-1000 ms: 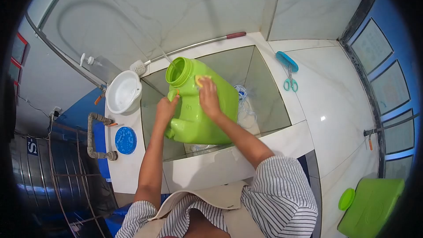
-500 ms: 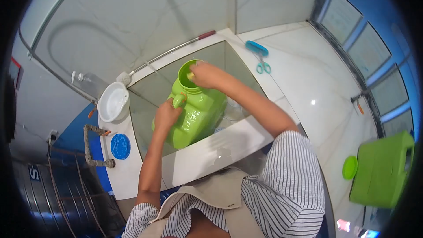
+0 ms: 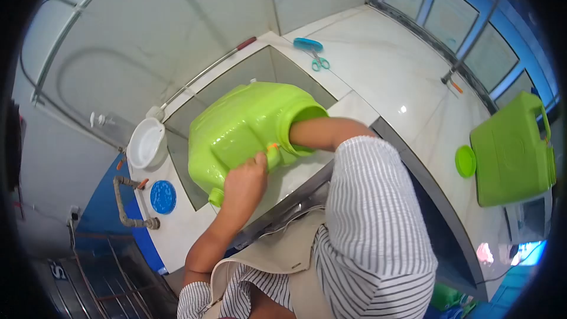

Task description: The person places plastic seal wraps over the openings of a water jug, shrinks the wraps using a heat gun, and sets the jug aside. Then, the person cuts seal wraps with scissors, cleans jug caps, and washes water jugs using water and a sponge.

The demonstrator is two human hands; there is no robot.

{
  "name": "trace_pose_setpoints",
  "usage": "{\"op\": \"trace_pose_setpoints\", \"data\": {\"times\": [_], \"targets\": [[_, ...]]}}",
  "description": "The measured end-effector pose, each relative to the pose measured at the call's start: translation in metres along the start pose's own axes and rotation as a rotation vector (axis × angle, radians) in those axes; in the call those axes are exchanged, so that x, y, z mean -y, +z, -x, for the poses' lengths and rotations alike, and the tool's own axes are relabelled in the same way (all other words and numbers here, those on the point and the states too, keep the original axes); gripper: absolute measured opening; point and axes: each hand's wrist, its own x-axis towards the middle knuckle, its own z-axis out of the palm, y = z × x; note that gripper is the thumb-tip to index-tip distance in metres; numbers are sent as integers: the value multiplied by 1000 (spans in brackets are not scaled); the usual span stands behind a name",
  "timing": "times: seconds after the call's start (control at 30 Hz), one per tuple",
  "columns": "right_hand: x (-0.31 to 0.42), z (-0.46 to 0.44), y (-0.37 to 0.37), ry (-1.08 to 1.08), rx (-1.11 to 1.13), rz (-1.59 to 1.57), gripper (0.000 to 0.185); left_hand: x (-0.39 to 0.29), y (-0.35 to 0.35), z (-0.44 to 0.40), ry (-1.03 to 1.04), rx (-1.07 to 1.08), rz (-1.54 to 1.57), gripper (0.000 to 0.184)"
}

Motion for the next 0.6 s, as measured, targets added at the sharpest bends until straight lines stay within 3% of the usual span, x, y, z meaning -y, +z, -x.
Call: {"op": "trace_pose_setpoints", "data": {"times": [0.33,0.6], "targets": [[35,-33,-4,-132,-203,-345,26,13,-35,49,51,-63,16,15],[42,-55,-7,-120,-259,-248,26,17,-34,40,32,-38,68,11]]}}
